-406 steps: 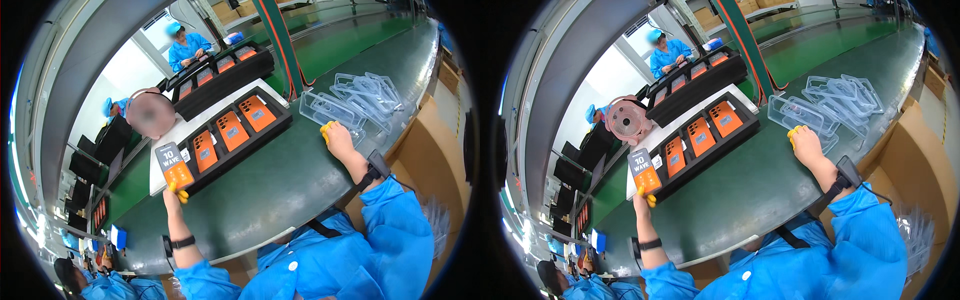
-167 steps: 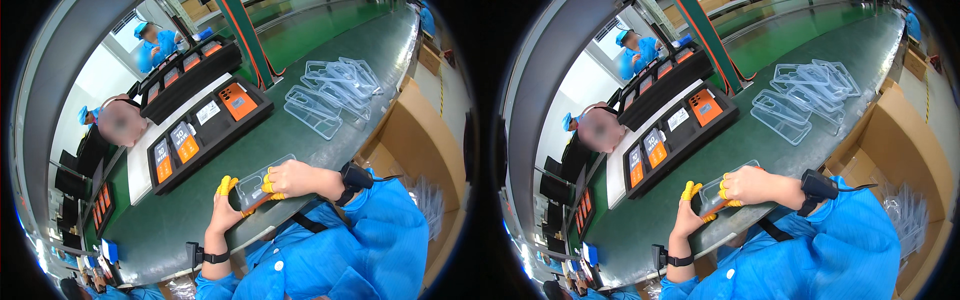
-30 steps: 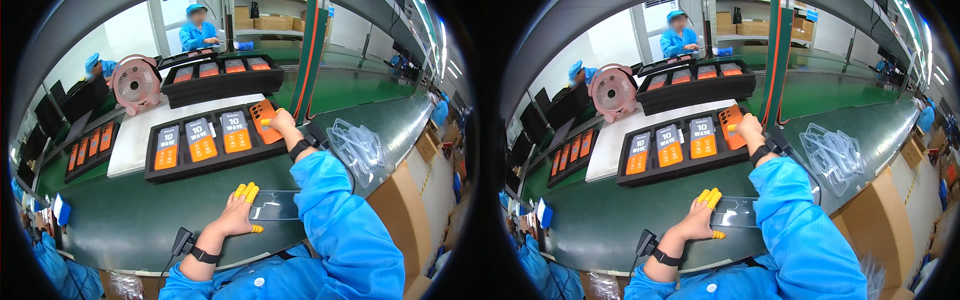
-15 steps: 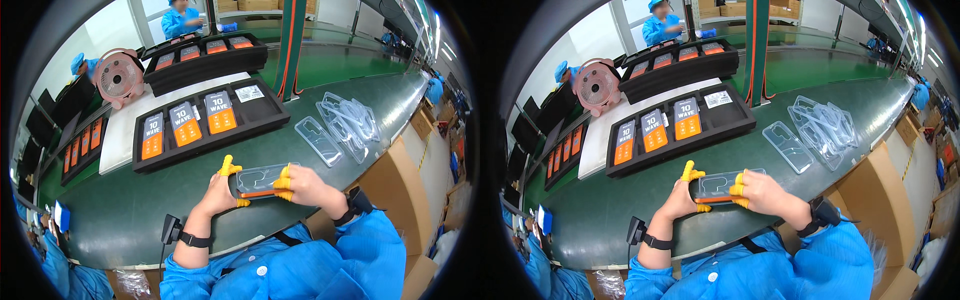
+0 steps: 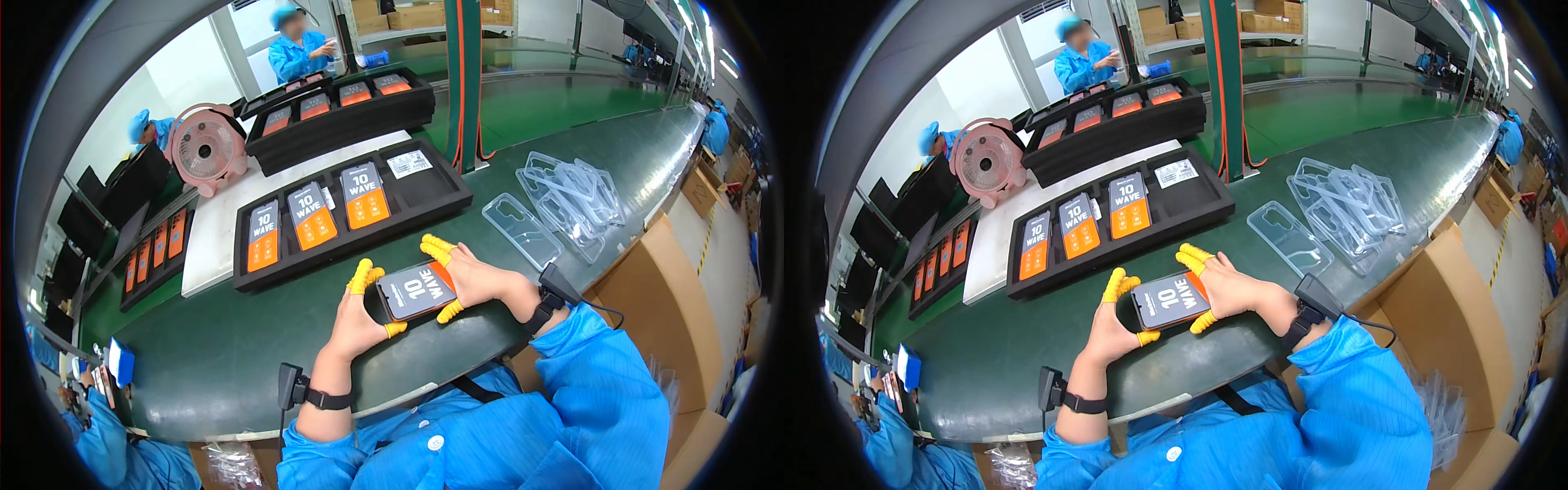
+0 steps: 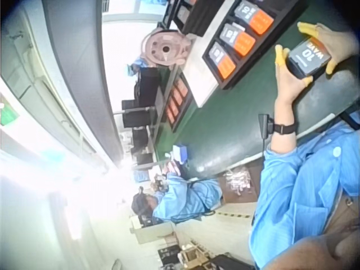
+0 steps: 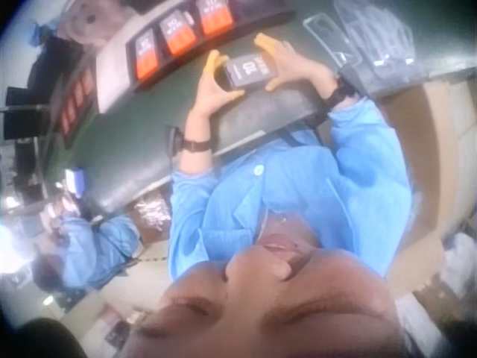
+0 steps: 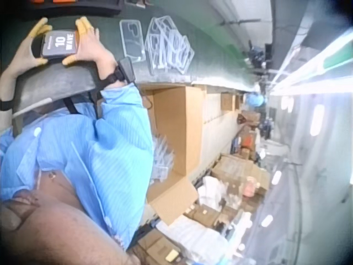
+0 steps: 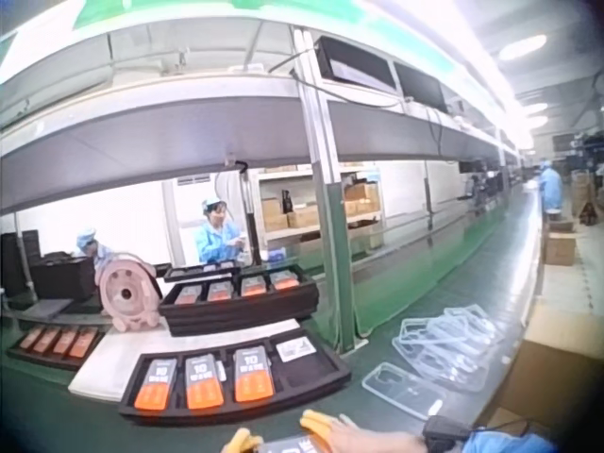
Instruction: Putting smartphones into clear plastic protective cases on an assembly line.
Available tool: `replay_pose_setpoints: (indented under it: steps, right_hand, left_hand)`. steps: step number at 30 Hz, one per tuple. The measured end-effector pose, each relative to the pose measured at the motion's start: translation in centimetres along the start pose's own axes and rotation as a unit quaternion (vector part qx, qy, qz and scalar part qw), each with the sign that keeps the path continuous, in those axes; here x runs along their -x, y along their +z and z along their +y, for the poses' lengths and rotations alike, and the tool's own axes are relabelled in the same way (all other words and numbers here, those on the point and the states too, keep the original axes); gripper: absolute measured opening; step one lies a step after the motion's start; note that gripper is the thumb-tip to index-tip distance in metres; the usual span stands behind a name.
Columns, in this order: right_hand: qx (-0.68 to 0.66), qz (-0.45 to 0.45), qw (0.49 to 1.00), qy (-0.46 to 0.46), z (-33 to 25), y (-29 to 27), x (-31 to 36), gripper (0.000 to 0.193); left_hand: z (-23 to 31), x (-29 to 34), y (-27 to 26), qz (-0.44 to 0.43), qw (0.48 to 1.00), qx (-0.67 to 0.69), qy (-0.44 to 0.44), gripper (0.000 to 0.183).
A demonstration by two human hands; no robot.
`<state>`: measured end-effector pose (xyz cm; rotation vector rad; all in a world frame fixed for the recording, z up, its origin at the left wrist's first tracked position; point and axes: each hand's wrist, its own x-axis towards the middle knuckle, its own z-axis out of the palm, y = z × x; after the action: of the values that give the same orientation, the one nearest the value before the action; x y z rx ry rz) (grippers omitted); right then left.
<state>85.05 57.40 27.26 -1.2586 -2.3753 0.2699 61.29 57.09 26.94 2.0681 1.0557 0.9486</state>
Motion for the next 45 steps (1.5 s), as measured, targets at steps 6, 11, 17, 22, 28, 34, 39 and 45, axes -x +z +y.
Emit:
replay_pose_setpoints:
  steps: [6, 11, 17, 22, 28, 34, 39, 45]
  right_hand:
    - [0.009, 0.053, 0.998, -0.037, -1.9, 0.2, -0.6, 0.092]
    - [0.022, 0.237, 0.971, -0.036, -3.3, 0.7, -0.6, 0.084]
    - [0.055, 0.275, 0.959, -0.032, -3.7, 1.5, -0.4, 0.088]
    - [-0.014, 0.229, 0.973, -0.018, -3.5, 0.1, -0.5, 0.085]
    - [-0.006, 0.199, 0.978, 0.068, -2.7, -0.1, -1.4, 0.058]
    - [-0.001, 0.23, 0.97, 0.083, -3.3, 0.1, -1.1, 0.049]
    - [-0.535, 0.199, 0.804, 0.169, -2.6, 2.3, -1.1, 0.04]
    - [-0.605, 0.203, 0.755, 0.151, -5.1, 3.7, -1.9, 0.039]
  left_hand:
    - [0.2, 0.5, -1.6, 0.023, 0.999, -0.033, 0.026, 0.109]
    - [0.8, 0.7, -0.4, -0.011, 0.988, 0.143, 0.051, 0.107]
    - [0.7, 1.6, 0.8, 0.048, 0.979, 0.199, -0.021, 0.044]
    - [1.4, 1.0, 0.2, 0.094, 0.993, 0.073, -0.017, 0.022]
    - [1.2, 0.9, 0.7, 0.137, 0.983, 0.08, -0.089, 0.021]
    - [-1.0, 0.6, -1.0, 0.022, 0.963, 0.241, -0.119, 0.034]
    - [-0.1, 0.3, 0.6, -0.172, 0.954, 0.234, -0.076, 0.073]
    - [-0.4, 1.1, 3.7, -0.106, 0.984, 0.121, -0.072, 0.028]
